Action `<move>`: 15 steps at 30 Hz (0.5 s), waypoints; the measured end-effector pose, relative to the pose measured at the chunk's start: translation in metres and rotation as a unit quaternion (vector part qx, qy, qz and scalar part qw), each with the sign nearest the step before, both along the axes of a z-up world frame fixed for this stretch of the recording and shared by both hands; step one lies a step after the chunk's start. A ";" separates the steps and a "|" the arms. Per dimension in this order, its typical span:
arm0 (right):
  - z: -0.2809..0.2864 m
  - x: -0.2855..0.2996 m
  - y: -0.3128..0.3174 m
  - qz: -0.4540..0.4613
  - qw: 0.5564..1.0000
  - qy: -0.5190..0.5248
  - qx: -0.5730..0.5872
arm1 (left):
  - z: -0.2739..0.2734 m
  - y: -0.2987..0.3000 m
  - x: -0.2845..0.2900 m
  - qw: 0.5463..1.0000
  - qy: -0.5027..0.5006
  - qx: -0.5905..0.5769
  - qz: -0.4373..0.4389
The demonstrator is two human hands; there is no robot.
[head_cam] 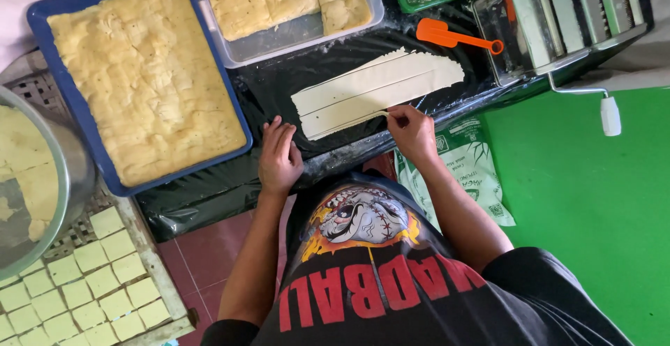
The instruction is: Cutting sheets of dough into small squares using a handheld tool.
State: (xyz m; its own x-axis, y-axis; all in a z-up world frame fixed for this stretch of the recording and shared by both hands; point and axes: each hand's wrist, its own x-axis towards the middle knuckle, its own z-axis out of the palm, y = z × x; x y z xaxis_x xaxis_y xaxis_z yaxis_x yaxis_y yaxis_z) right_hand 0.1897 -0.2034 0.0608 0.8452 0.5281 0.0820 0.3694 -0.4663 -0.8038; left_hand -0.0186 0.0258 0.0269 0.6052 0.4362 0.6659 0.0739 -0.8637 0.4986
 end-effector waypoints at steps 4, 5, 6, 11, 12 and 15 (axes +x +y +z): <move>0.000 -0.003 0.003 0.002 1.000 0.020 -0.003 | 0.003 0.000 -0.001 1.000 -0.002 0.001 0.003; -0.002 -0.004 0.003 0.003 1.000 0.019 -0.001 | 0.002 0.000 -0.002 1.000 0.000 0.002 0.000; -0.004 -0.004 0.004 0.004 1.000 0.017 0.000 | 0.002 0.000 -0.002 1.000 0.001 0.003 -0.003; -0.013 -0.007 0.005 0.004 1.000 0.008 0.015 | 0.001 0.001 -0.002 1.000 -0.003 -0.009 -0.008; -0.018 -0.006 0.005 0.006 0.999 0.020 0.030 | 0.002 0.001 -0.002 1.000 -0.004 -0.011 -0.012; -0.001 -0.018 0.013 0.035 0.999 0.002 0.030 | 0.006 0.000 -0.002 1.000 -0.011 -0.024 -0.011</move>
